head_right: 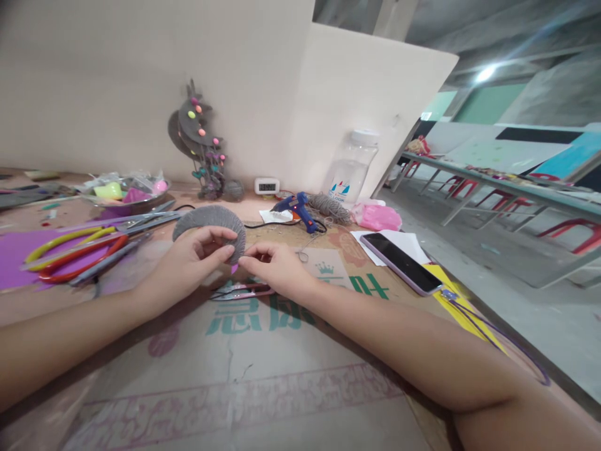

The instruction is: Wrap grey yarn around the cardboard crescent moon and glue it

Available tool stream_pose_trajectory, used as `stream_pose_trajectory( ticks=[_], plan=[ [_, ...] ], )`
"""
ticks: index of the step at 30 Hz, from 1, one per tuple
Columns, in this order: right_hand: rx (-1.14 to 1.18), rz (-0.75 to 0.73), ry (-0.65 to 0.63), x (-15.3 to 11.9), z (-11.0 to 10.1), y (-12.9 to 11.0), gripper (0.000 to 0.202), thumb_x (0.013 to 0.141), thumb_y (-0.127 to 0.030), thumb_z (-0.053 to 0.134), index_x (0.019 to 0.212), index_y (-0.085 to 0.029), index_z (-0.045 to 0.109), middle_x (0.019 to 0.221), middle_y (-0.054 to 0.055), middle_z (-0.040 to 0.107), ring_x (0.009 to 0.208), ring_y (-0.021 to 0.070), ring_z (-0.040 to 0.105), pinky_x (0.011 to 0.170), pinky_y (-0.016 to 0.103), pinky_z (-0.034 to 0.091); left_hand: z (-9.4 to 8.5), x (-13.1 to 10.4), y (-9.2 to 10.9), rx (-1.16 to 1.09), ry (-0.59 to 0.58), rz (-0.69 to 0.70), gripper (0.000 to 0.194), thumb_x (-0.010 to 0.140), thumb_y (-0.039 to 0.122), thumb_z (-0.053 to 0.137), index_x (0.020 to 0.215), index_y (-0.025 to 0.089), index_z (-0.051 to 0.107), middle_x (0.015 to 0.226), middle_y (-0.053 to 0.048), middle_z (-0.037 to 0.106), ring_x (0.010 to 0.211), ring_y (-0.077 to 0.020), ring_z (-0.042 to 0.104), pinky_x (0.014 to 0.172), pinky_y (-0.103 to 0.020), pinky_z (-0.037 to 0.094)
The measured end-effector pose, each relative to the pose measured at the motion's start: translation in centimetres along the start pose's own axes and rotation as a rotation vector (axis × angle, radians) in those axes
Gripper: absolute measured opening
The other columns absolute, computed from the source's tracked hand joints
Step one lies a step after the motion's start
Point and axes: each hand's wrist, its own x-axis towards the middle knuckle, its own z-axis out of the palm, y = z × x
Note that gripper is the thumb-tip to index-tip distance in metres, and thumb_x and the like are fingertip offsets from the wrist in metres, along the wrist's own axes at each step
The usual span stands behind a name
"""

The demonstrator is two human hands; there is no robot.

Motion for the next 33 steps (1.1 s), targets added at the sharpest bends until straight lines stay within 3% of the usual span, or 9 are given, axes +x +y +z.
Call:
stream_pose_trajectory(
  ticks=[4,10,17,24,33],
  plan=[
    [-0.049,-0.022,-0.005,0.2,0.0,0.2,0.022,0.081,-0.039,0.054,0.082,-0.018,0.063,0.067,0.0,0.058,0.048,0.0079,0.049,0.038,0.018,0.04,-0.1,0.1,-0.3,0.004,0.031,0.027,0.022,0.08,0.029,0.055,0.099,0.017,0.058,0.086,-0.003,0.065,0.075,-0.015,0.061,0.067,-0.027,0.048],
    [-0.057,-0.197,0.086,1.2,-0.6,1.5,0.042,0.088,-0.049,0.04,0.09,-0.015,0.064,0.069,0.001,0.057,0.054,0.009,0.049,0.046,0.02,0.038,-0.3,0.5,-1.0,0.001,0.074,0.041,0.021,0.081,0.029,0.055,0.098,0.017,0.058,0.093,-0.004,0.066,0.077,-0.0152,0.062,0.07,-0.027,0.048],
    [0.105,-0.305,0.308,2.0,-1.5,1.9,0.022,0.08,-0.039,0.058,0.082,-0.018,0.052,0.071,-0.003,0.054,0.065,0.0092,0.051,0.062,0.023,0.042,-0.2,0.5,-1.1,-0.035,0.074,0.018,0.022,0.081,0.031,0.056,0.098,0.017,0.058,0.09,-0.004,0.066,0.077,-0.0158,0.062,0.069,-0.028,0.049],
    [0.044,-0.295,0.256,1.5,-1.8,1.3,0.024,0.082,-0.037,0.053,0.068,-0.017,0.052,0.066,-0.002,0.055,0.059,0.0097,0.049,0.058,0.024,0.04,-0.3,0.5,-1.1,-0.045,0.077,0.003,0.022,0.08,0.031,0.056,0.097,0.018,0.059,0.089,-0.004,0.066,0.075,-0.0159,0.063,0.068,-0.027,0.049],
    [0.124,-0.295,0.22,1.8,-1.6,1.7,0.018,0.08,-0.036,0.057,0.079,-0.018,0.058,0.068,-0.002,0.058,0.065,0.0107,0.053,0.067,0.026,0.044,-0.3,0.6,-1.1,-0.04,0.068,-0.002,0.022,0.08,0.031,0.056,0.098,0.017,0.059,0.09,-0.005,0.066,0.076,-0.016,0.062,0.068,-0.027,0.048]
  ],
)
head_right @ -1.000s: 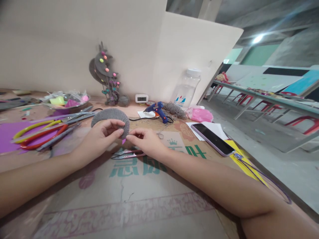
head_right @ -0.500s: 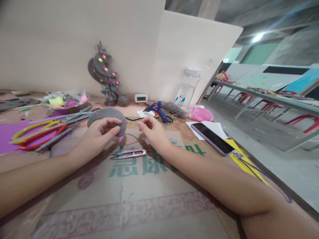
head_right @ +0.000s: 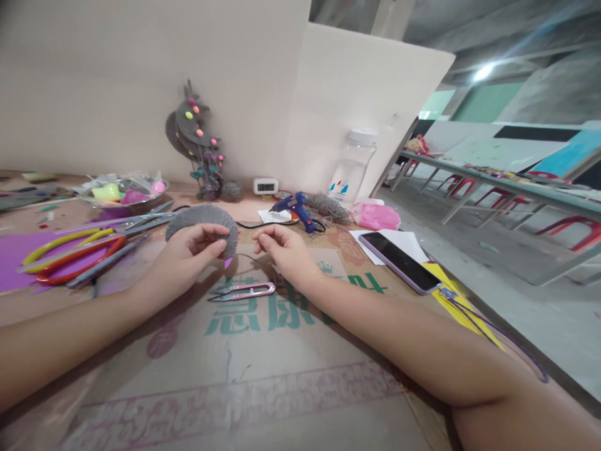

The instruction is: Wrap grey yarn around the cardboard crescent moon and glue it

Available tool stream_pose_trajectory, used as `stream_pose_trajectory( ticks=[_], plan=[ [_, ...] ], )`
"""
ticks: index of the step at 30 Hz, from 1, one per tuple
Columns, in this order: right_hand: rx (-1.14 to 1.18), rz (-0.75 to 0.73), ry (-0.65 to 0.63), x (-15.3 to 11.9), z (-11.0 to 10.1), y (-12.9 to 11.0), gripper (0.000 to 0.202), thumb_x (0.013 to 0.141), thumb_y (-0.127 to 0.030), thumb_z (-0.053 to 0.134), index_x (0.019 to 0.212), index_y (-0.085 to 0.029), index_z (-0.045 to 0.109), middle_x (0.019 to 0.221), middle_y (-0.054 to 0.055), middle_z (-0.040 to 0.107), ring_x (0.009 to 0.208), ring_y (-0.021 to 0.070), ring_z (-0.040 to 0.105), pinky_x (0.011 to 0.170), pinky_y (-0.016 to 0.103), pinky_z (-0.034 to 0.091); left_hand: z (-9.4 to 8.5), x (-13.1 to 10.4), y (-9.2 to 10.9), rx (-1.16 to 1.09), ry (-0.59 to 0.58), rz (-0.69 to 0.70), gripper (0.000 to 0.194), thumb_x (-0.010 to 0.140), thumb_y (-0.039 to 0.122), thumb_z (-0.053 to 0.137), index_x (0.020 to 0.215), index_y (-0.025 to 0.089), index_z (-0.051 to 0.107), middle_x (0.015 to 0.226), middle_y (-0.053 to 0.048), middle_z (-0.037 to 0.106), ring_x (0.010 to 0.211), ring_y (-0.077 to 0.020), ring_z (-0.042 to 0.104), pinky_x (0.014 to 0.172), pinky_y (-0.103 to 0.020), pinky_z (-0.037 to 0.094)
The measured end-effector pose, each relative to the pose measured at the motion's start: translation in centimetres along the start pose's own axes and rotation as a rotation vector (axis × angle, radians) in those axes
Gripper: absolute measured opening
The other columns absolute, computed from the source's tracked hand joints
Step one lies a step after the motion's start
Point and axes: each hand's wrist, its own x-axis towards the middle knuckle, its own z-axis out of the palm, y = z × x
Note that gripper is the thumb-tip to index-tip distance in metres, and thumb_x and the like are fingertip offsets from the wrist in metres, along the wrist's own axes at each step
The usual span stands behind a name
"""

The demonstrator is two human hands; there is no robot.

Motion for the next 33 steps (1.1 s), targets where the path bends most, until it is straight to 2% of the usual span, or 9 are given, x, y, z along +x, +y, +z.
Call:
stream_pose_trajectory(
  ticks=[4,7,11,21,25,29,31,33],
  plan=[
    [0.017,-0.01,-0.024,-0.04,-0.08,-0.01,0.023,0.082,-0.039,0.055,0.076,-0.017,0.057,0.069,-0.001,0.058,0.066,0.0108,0.054,0.066,0.025,0.043,-0.01,-0.01,0.06,0.011,-0.003,0.003,0.022,0.08,0.03,0.056,0.098,0.017,0.059,0.088,-0.004,0.066,0.075,-0.0163,0.062,0.068,-0.029,0.049],
    [-0.057,0.012,-0.006,-0.16,0.01,-0.34,0.021,0.08,-0.036,0.057,0.07,-0.017,0.052,0.067,-0.003,0.056,0.061,0.0092,0.05,0.063,0.024,0.041,0.03,-0.05,0.1,0.015,-0.013,-0.001,0.022,0.081,0.03,0.055,0.098,0.017,0.059,0.089,-0.005,0.066,0.075,-0.0159,0.062,0.068,-0.028,0.049],
    [-0.115,0.018,-0.005,-0.31,0.23,-0.65,0.016,0.076,-0.03,0.059,0.07,-0.017,0.051,0.066,-0.003,0.056,0.061,0.0092,0.048,0.062,0.024,0.04,0.04,-0.05,0.02,0.014,-0.009,0.012,0.022,0.081,0.03,0.055,0.099,0.017,0.059,0.093,-0.006,0.066,0.075,-0.0158,0.062,0.068,-0.028,0.05],
    [-0.14,0.0,-0.005,-0.27,0.29,-0.37,0.018,0.073,-0.03,0.063,0.071,-0.018,0.049,0.066,-0.003,0.053,0.06,0.0099,0.048,0.06,0.025,0.04,0.03,-0.14,0.14,0.037,-0.005,0.02,0.022,0.08,0.03,0.055,0.098,0.017,0.059,0.089,-0.004,0.066,0.075,-0.0161,0.063,0.068,-0.028,0.049],
    [-0.089,-0.037,-0.041,-0.32,0.08,-0.31,0.021,0.078,-0.035,0.058,0.07,-0.018,0.048,0.064,-0.004,0.05,0.058,0.0091,0.045,0.058,0.024,0.038,0.04,-0.18,0.34,0.056,-0.009,0.018,0.022,0.081,0.029,0.054,0.099,0.017,0.059,0.091,-0.004,0.066,0.077,-0.0158,0.062,0.069,-0.027,0.048],
    [-0.194,-0.048,-0.08,-0.38,-0.12,-0.42,0.032,0.086,-0.039,0.046,0.064,-0.017,0.051,0.062,-0.002,0.05,0.057,0.0097,0.044,0.057,0.024,0.036,0.05,-0.19,0.38,0.06,-0.007,0.022,0.022,0.081,0.03,0.054,0.098,0.017,0.059,0.09,-0.004,0.066,0.077,-0.016,0.062,0.07,-0.028,0.049],
    [-0.255,-0.04,-0.07,-0.46,-0.03,-0.58,0.027,0.085,-0.037,0.048,0.068,-0.017,0.055,0.065,-0.001,0.053,0.06,0.0103,0.046,0.06,0.024,0.038,0.03,-0.19,0.32,0.055,-0.014,0.026,0.022,0.082,0.029,0.054,0.099,0.017,0.059,0.09,-0.004,0.066,0.077,-0.016,0.062,0.07,-0.028,0.049],
    [-0.31,-0.051,-0.056,-0.57,0.19,-0.76,0.017,0.082,-0.033,0.053,0.081,-0.017,0.06,0.075,0.0,0.059,0.066,0.0113,0.05,0.065,0.025,0.04,0.0,-0.19,0.23,0.055,-0.018,0.035,0.022,0.082,0.029,0.053,0.099,0.017,0.058,0.091,-0.004,0.066,0.077,-0.0159,0.062,0.07,-0.027,0.049]
  ],
)
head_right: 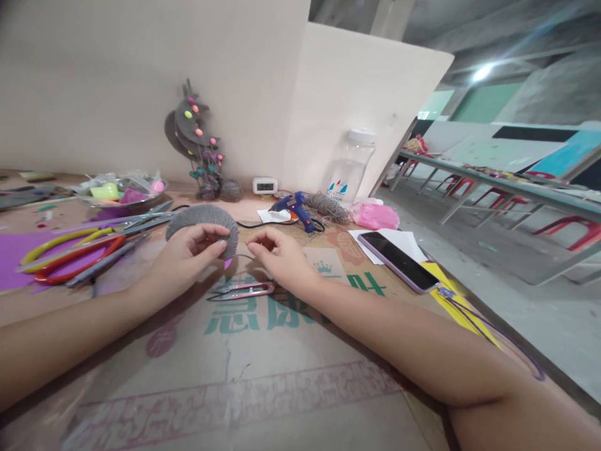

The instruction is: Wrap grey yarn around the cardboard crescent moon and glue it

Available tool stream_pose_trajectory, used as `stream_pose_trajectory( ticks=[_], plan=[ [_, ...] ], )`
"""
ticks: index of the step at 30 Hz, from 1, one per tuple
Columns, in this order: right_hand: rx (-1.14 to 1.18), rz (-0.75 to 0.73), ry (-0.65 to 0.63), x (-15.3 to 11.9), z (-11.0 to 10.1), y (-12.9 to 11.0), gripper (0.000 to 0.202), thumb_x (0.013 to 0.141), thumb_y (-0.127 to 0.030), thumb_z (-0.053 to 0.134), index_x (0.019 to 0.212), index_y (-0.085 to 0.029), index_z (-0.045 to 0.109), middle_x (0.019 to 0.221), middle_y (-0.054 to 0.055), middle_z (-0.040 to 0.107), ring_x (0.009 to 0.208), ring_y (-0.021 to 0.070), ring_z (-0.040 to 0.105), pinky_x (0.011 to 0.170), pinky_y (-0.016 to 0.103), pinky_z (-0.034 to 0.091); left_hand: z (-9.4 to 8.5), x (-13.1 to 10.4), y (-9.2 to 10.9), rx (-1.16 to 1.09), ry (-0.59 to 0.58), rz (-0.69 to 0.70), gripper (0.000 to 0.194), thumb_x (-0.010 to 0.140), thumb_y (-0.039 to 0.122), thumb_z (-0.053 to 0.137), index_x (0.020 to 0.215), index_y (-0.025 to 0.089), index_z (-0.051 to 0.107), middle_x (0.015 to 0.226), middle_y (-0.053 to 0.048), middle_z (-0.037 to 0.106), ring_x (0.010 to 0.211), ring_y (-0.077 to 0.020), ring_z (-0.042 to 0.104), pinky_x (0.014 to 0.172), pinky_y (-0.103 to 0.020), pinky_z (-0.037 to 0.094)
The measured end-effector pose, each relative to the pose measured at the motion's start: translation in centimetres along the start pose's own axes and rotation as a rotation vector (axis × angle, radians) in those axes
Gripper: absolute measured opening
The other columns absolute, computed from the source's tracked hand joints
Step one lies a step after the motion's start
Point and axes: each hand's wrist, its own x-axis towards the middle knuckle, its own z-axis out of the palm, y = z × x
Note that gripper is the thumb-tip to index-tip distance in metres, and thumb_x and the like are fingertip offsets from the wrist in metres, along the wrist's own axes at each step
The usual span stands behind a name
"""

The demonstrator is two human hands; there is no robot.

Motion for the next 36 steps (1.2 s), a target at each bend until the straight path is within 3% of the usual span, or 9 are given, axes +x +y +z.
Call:
stream_pose_trajectory(
  ticks=[3,8,15,22,26,32,36],
  plan=[
    [-0.093,-0.023,-0.04,-0.1,0.3,-0.3,0.019,0.08,-0.031,0.057,0.092,-0.019,0.064,0.086,0.002,0.063,0.076,0.0136,0.053,0.072,0.028,0.042,0.0,0.0,0.0,0.031,0.009,0.016,0.02,0.081,0.028,0.053,0.098,0.018,0.059,0.09,-0.004,0.066,0.075,-0.0154,0.062,0.068,-0.027,0.049],
    [-0.156,-0.103,-0.102,-0.3,0.5,-0.4,0.015,0.08,-0.032,0.058,0.075,-0.019,0.065,0.082,0.002,0.063,0.086,0.0167,0.055,0.082,0.031,0.041,0.0,-0.1,0.2,0.073,0.013,0.042,0.018,0.081,0.028,0.054,0.095,0.018,0.059,0.088,-0.003,0.066,0.073,-0.0151,0.061,0.067,-0.027,0.049],
    [-0.136,-0.005,-0.07,-0.5,0.6,-0.8,0.018,0.08,-0.035,0.056,0.075,-0.02,0.064,0.079,0.002,0.061,0.079,0.017,0.056,0.073,0.031,0.044,0.0,-0.1,0.3,0.051,-0.001,0.035,0.02,0.082,0.029,0.053,0.097,0.018,0.059,0.089,-0.003,0.065,0.076,-0.0154,0.061,0.07,-0.027,0.049],
    [-0.141,-0.093,-0.11,-0.3,0.3,-0.7,0.027,0.087,-0.036,0.048,0.077,-0.018,0.066,0.08,0.003,0.064,0.081,0.0157,0.057,0.077,0.029,0.042,0.0,-0.2,0.1,0.044,-0.007,0.043,0.019,0.081,0.029,0.053,0.097,0.019,0.059,0.092,-0.003,0.066,0.08,-0.0165,0.062,0.072,-0.028,0.05],
    [-0.18,-0.126,-0.138,-0.1,0.5,-0.7,0.018,0.08,-0.035,0.058,0.079,-0.019,0.067,0.082,0.002,0.064,0.085,0.0167,0.056,0.079,0.029,0.041,0.1,-0.3,0.3,0.047,-0.015,0.033,0.018,0.082,0.029,0.053,0.096,0.019,0.059,0.089,-0.003,0.065,0.076,-0.0157,0.062,0.069,-0.028,0.05],
    [-0.078,0.092,-0.154,-0.3,0.9,-0.8,0.016,0.078,-0.034,0.058,0.078,-0.019,0.065,0.074,-0.001,0.06,0.061,0.0113,0.051,0.057,0.024,0.042,0.2,-0.5,0.9,0.048,-0.032,0.027,0.018,0.081,0.028,0.055,0.095,0.019,0.059,0.089,-0.002,0.065,0.076,-0.0148,0.061,0.067,-0.025,0.049],
    [-0.044,0.113,-0.151,-0.3,0.8,-0.9,0.016,0.077,-0.033,0.058,0.076,-0.019,0.065,0.073,0.0,0.061,0.064,0.012,0.053,0.055,0.023,0.042,0.2,-0.5,1.0,0.041,-0.044,0.024,0.018,0.081,0.028,0.055,0.096,0.018,0.059,0.09,-0.003,0.065,0.078,-0.0151,0.061,0.069,-0.026,0.049]
  ],
)
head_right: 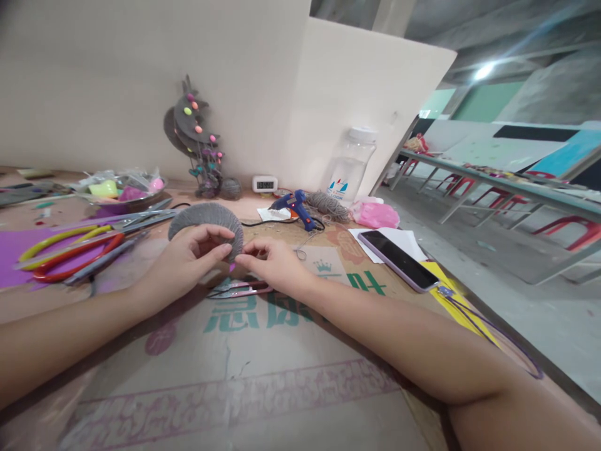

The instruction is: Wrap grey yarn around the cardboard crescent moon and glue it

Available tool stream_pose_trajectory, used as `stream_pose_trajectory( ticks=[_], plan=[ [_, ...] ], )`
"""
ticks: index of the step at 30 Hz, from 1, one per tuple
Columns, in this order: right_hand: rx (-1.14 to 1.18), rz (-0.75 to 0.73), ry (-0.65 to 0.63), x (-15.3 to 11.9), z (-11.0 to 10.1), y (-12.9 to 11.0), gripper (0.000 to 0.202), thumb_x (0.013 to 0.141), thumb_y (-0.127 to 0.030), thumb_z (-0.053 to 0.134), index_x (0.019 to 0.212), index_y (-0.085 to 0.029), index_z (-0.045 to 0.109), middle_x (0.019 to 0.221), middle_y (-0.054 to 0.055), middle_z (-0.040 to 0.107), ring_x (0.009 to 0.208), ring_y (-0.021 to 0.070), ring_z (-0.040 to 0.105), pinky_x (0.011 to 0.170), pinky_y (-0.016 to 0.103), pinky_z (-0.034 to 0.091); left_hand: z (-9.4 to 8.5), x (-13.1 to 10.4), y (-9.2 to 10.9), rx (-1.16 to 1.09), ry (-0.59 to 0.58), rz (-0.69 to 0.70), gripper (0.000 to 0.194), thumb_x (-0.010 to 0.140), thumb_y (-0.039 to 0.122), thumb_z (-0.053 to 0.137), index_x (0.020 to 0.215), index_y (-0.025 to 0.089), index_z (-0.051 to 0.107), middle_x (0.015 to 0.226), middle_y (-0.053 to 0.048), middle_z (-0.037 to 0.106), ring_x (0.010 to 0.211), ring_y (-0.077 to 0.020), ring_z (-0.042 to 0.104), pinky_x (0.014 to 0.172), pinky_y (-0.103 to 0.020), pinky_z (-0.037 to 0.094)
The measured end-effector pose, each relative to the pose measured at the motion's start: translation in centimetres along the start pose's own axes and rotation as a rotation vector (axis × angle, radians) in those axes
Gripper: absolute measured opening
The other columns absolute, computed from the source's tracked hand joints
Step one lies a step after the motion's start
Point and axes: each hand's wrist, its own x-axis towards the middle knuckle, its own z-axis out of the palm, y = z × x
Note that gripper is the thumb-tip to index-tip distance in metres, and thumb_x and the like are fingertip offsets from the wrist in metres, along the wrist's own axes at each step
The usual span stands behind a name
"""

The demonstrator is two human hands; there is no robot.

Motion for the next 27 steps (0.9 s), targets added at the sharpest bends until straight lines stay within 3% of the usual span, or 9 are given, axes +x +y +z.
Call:
stream_pose_trajectory(
  ticks=[8,11,16,20,24,27],
  plan=[
    [-0.058,-0.136,0.029,0.1,-0.2,0.0,0.015,0.079,-0.027,0.058,0.074,-0.016,0.066,0.076,0.001,0.061,0.076,0.0138,0.055,0.073,0.026,0.041,-0.1,0.1,-0.4,-0.018,-0.01,0.006,0.021,0.081,0.03,0.055,0.098,0.019,0.059,0.091,-0.003,0.064,0.08,-0.0164,0.062,0.07,-0.028,0.049],
    [-0.071,-0.187,0.033,0.3,-0.2,0.4,0.024,0.084,-0.03,0.051,0.071,-0.015,0.065,0.073,0.001,0.059,0.074,0.0128,0.054,0.071,0.025,0.04,-0.1,0.3,-0.9,-0.045,0.012,-0.002,0.022,0.08,0.03,0.056,0.098,0.018,0.059,0.091,-0.003,0.065,0.08,-0.0168,0.062,0.071,-0.028,0.048],
    [0.095,-0.133,0.127,0.9,-0.3,1.3,0.025,0.086,-0.035,0.048,0.095,-0.016,0.061,0.077,0.0,0.058,0.066,0.0101,0.05,0.062,0.023,0.04,0.0,0.5,-1.5,-0.122,0.042,-0.058,0.024,0.079,0.033,0.057,0.098,0.018,0.058,0.087,-0.004,0.065,0.077,-0.0168,0.062,0.07,-0.029,0.048],
    [0.145,-0.097,0.22,0.8,-0.5,1.4,0.019,0.078,-0.035,0.058,0.075,-0.016,0.054,0.068,-0.003,0.053,0.059,0.0085,0.044,0.057,0.022,0.037,0.0,0.4,-1.4,-0.121,0.043,-0.073,0.024,0.079,0.034,0.058,0.097,0.018,0.058,0.086,-0.003,0.065,0.076,-0.0166,0.061,0.069,-0.029,0.047],
    [0.136,-0.123,0.145,0.6,-0.6,1.3,0.028,0.085,-0.038,0.048,0.069,-0.016,0.055,0.065,-0.002,0.053,0.058,0.0086,0.045,0.056,0.022,0.037,-0.1,0.3,-1.2,-0.107,0.034,-0.065,0.025,0.079,0.033,0.057,0.098,0.018,0.059,0.086,-0.004,0.065,0.076,-0.0166,0.061,0.069,-0.029,0.048],
    [0.069,-0.109,0.097,0.6,-0.4,1.2,0.031,0.085,-0.04,0.048,0.076,-0.015,0.063,0.07,0.0,0.06,0.062,0.0099,0.05,0.059,0.023,0.038,-0.1,0.4,-1.3,-0.093,0.026,-0.05,0.024,0.08,0.032,0.056,0.099,0.018,0.058,0.086,-0.004,0.065,0.076,-0.0164,0.062,0.07,-0.029,0.048]
  ],
)
